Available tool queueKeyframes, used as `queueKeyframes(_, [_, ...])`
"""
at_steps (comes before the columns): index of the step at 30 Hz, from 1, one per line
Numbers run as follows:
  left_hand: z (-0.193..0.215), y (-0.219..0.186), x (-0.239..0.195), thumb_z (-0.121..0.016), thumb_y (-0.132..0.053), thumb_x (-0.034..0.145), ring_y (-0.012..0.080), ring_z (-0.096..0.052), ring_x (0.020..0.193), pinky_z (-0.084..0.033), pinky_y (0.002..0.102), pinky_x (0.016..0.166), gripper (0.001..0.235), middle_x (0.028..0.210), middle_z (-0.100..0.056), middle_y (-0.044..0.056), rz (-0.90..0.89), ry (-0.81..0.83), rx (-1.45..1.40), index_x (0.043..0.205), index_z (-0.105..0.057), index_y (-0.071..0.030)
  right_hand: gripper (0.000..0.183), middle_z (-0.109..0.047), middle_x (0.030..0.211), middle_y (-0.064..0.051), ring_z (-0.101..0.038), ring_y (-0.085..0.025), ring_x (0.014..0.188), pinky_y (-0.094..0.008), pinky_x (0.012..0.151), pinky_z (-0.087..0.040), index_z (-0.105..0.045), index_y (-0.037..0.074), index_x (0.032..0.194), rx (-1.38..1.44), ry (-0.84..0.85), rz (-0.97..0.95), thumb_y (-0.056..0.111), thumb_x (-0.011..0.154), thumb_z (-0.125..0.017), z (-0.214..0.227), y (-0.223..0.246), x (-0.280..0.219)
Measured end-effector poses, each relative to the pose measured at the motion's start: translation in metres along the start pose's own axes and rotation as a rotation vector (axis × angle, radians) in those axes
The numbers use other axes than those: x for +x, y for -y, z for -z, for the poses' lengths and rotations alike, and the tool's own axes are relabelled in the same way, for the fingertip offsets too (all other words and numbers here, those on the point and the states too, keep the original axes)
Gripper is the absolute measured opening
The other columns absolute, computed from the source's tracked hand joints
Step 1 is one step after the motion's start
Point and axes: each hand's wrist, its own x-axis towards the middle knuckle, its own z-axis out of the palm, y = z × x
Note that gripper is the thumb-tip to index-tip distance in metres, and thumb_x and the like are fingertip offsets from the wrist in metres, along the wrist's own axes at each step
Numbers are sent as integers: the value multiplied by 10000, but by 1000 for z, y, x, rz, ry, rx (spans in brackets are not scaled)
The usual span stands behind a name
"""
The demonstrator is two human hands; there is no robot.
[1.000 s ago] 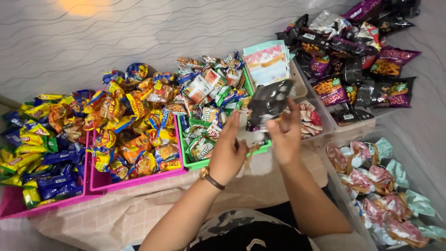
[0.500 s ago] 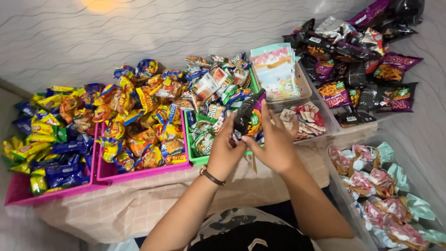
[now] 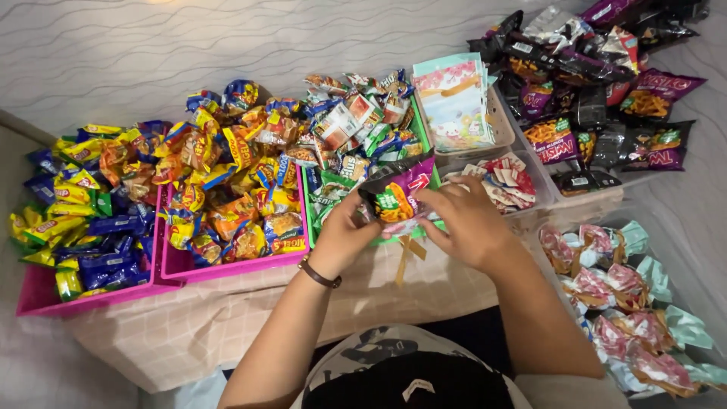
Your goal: The person is picking various small snack packets from organized bins and placing them into small gift bags.
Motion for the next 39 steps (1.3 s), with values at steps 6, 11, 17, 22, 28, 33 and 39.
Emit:
queueKeyframes(6, [-10,-57,-10,-454,187,760,279,-748,710,-667,319,625,723,1434,-484,305,-58,132,283,1463,-494,19,259,-668,849,36,-634,-182,959,-445,1017,-409,-712,284,1146,-25,-145,289,348,900,-662,51,23,18])
queueKeyframes(11, [-11,-56,-8,-432,207,773,262,-747,707,-646,294,630,713,1472,-446,307,-96,158,342,1463,-488,36,186,-653,856,49,-599,-162,964,-457,1064,-336,-720,316,1061,-109,-139,248,387,904,-649,56,25,17])
queueKeyframes(17, [-6,-43,-3,-524,145,735,357,-752,857,-655,347,665,694,1408,-519,304,-104,140,437,1421,-539,36,157,-643,957,78,-572,-156,1059,-479,999,-302,-675,315,1037,-145,-182,153,388,899,-666,44,15,13])
queueKeyframes(22, [-21,-69,-10,-602,63,708,453,-561,1277,-520,493,1008,726,1441,-519,309,-161,162,526,1431,-538,39,380,-631,1244,-53,-613,-278,1067,-451,922,-466,-711,212,1200,-62,-447,198,305,841,-793,46,18,21])
queueKeyframes(28, [-21,-62,-7,-614,24,725,467,-467,1371,-455,490,1087,747,1487,-486,302,-158,226,509,1465,-507,16,523,-582,1417,-105,-534,-374,1316,-573,1082,-342,-602,245,1387,-67,-210,319,346,885,-709,65,25,39])
queueKeyframes(33, [-14,-59,-8,-654,18,727,474,-420,1406,-355,537,1153,740,1511,-484,270,-198,250,534,1453,-513,30,553,-630,1322,-125,-551,-376,1268,-668,1081,-257,-627,238,1349,-44,-86,364,306,812,-743,76,24,45])
queueKeyframes(39, [-7,-56,-12,-662,65,777,307,-675,1098,-656,377,772,784,1553,-401,219,-104,267,258,1521,-450,-67,415,-664,1210,-73,-559,-295,1244,-619,1120,-226,-696,230,1151,12,-12,442,400,772,-701,70,22,46])
